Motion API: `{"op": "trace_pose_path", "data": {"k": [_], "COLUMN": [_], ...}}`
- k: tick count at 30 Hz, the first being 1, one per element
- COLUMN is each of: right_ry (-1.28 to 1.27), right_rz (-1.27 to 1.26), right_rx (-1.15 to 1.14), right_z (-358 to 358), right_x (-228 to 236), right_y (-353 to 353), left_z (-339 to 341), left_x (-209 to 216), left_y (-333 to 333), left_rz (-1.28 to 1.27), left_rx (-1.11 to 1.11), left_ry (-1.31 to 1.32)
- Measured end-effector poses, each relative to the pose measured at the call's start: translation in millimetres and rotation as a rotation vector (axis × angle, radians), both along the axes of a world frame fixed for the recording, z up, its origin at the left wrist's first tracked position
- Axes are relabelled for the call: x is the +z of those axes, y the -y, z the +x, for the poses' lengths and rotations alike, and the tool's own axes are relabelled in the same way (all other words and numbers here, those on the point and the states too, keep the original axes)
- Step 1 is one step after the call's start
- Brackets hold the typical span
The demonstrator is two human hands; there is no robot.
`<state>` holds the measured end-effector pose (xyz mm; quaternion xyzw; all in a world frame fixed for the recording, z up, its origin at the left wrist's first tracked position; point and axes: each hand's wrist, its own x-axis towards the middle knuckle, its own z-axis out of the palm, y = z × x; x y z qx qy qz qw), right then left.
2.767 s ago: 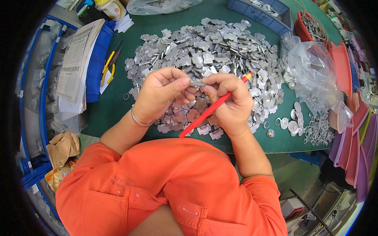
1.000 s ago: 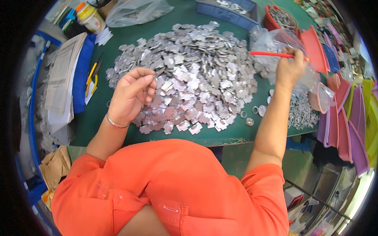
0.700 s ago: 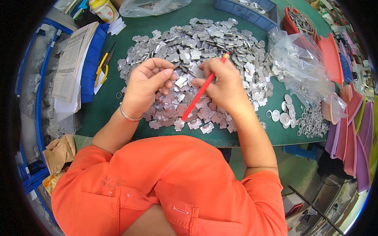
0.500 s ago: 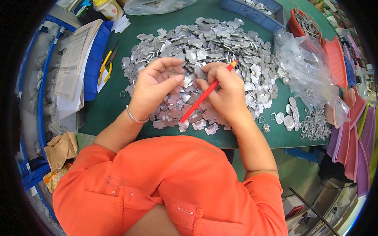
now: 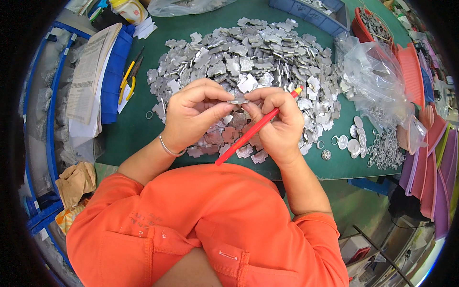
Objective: The person sorts through a pile of small metal parts, placing some into plastic bags while holding a pen.
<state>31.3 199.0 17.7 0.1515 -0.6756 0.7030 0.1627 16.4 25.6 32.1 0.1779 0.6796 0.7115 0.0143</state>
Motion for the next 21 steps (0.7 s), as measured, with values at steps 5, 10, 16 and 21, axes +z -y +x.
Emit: {"op": "trace_pose_path", "data": {"k": [5,10,16,21], "right_ry": [-0.198,-0.199,0.147,0.029], "right_rz": [0.213,0.154,-0.202,-0.064], "right_rx": [-0.068,-0.094,0.0,-0.034], "right_z": [-1,0,10,9], "right_x": [2,-1,4,0], "right_y": [-1,0,5,5], "left_z": [1,2,3,3], "left_x": [11,10,5,2], "left_y": [5,2,2,-1], "left_rz": [0.192,0.225,0.27,0.28], "left_rx": [-0.145,-0.149,-0.12,-0.097], "left_ry": [0.435,0.474,0.456,0.444]}}
